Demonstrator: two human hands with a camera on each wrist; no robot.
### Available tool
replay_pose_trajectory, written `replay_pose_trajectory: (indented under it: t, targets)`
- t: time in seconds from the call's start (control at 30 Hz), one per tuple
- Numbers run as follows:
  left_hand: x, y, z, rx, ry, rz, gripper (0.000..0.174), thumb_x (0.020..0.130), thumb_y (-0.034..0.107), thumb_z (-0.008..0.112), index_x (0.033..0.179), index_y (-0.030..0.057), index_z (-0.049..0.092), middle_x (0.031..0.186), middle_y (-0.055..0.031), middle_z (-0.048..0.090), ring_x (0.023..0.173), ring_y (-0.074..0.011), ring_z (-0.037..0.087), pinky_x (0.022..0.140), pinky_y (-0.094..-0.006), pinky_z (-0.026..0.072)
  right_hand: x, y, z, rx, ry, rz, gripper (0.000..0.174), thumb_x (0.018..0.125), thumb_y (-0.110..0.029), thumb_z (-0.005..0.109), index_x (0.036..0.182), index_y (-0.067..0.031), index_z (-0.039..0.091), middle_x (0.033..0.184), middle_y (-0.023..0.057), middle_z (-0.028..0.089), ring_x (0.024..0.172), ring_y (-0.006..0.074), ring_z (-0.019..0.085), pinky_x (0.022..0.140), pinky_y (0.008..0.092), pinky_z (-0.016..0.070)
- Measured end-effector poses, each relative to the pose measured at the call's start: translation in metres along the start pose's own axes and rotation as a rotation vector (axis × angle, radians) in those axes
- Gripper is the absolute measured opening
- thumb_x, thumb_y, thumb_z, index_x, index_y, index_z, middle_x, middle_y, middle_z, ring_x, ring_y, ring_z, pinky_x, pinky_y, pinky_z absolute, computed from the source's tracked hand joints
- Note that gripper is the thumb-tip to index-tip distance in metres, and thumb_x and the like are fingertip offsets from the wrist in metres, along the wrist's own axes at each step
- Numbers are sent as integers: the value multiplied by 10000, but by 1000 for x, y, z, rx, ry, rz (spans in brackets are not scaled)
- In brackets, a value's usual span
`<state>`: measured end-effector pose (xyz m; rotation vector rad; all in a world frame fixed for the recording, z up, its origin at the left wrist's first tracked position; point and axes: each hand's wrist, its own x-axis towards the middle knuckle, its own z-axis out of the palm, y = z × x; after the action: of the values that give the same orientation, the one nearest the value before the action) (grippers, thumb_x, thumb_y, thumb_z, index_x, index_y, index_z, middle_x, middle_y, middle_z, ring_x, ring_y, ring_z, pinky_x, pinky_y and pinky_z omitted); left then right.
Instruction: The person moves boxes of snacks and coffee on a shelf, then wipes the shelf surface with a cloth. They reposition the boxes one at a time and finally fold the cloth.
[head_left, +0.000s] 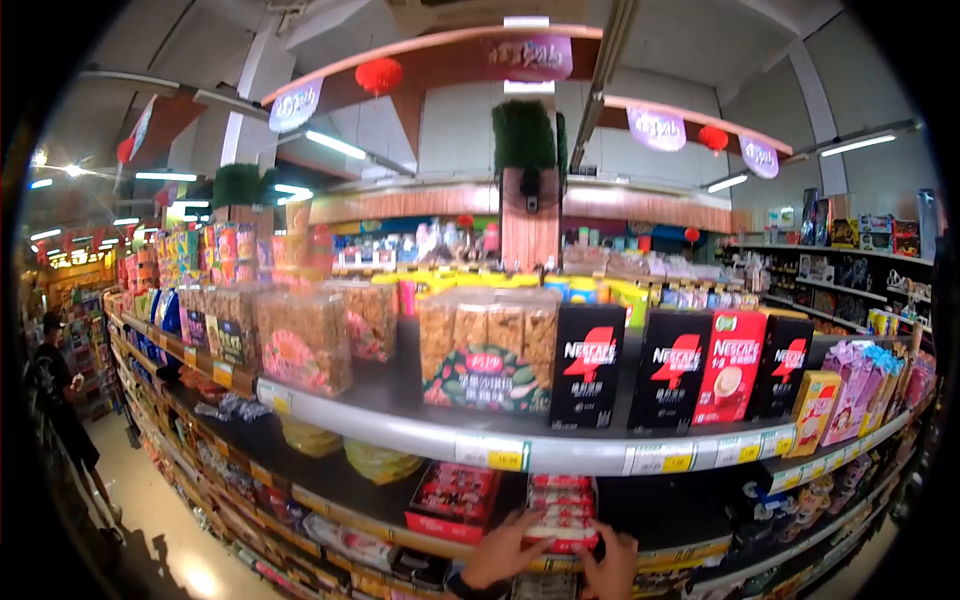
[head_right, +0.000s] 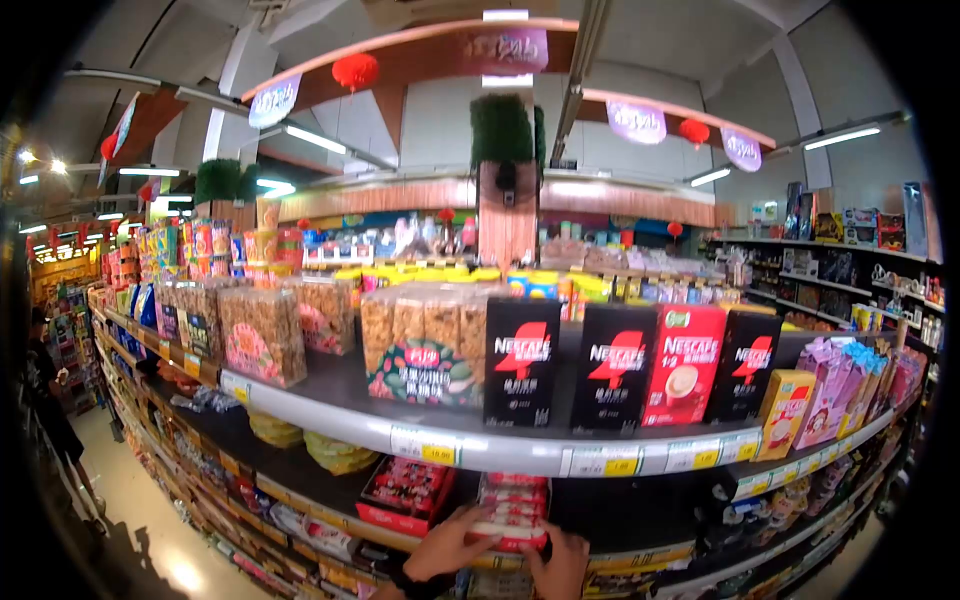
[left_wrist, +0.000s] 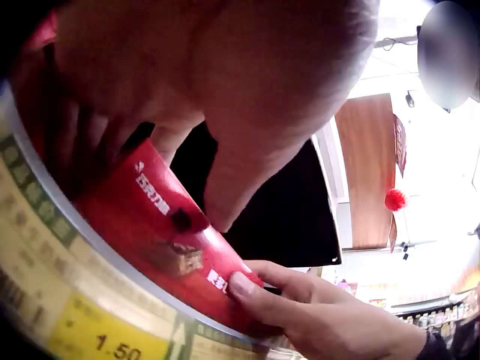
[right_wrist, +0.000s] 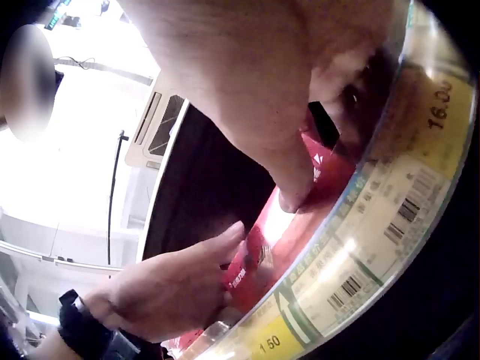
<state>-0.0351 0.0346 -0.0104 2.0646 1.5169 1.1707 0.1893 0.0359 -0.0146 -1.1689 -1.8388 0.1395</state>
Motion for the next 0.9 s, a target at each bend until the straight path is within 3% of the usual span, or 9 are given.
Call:
replay_pose_trajectory:
  t: [0.1,0.37,0.5,0.53,0.67,0.8,0.83,0.87,0.9]
  targets:
    - [2,-11,15,-121,134,113,540,924,235,773,1391,53,573,1389,-248,547,1258,-396,570,1067,-424,462,3,2,9,111,28,61,473,927,-354,756,1308,-92,654,1051,168,674,1021,360,609,979,473,410]
    - [-20,37,-3,-318,252,68,501,863,195,846,1281,40,617,1357,-197,561,1340,-379,502,1104,-448,424,-5,-33,-5,460,97,114,441,1027,-264,654,1383,-18,573,1209,163,610,1134,277,601,954,420,485]
    - [-55,64,-20,-356,202,74,475,831,185,871,1232,43,660,1305,-147,631,1378,-362,480,1115,-461,403,-22,-60,-23,595,118,87,610,884,-215,830,1378,-21,530,1224,156,566,1207,295,573,1052,428,490]
    - [-66,70,-26,-362,178,59,482,826,186,875,1235,43,664,1311,-155,621,1385,-362,474,1117,-460,400,-28,-60,-28,637,97,90,710,764,-211,927,1320,-36,522,1283,180,560,1309,358,534,1103,457,475]
    - [-97,104,-58,-415,104,9,517,790,201,906,1233,40,694,1326,-204,576,1386,-354,480,1111,-445,398,-45,-55,-39,519,133,-170,681,679,-196,975,1174,-70,525,1359,217,565,1422,483,443,1121,542,464]
    - [-111,113,-81,-404,32,170,593,759,274,928,1266,47,720,1379,-217,557,1351,-340,509,1085,-430,415,-54,-66,-51,528,297,-333,593,692,-159,954,1078,-92,509,1229,185,636,1318,517,538,1111,602,467]
    - [-112,111,-92,-405,10,243,615,759,307,928,1276,48,720,1402,-222,550,1348,-339,511,1080,-427,417,-53,-71,-64,454,260,-393,492,858,-284,840,1102,-121,444,1209,174,563,1284,533,541,1090,665,459]
    - [-104,101,-114,-355,-153,340,618,857,318,841,1391,69,654,1539,-240,432,1365,-365,492,1108,-430,413,-54,-69,-64,483,343,-418,448,890,-293,807,1099,-127,447,1199,167,563,1272,536,547,1074,660,477]
    - [-96,99,-125,-388,-137,367,634,908,433,753,1383,27,646,1486,-236,523,1302,-368,557,1082,-433,437,-56,-69,-64,513,427,-441,404,921,-302,774,1096,-134,451,1189,161,563,1261,538,553,1059,655,494]
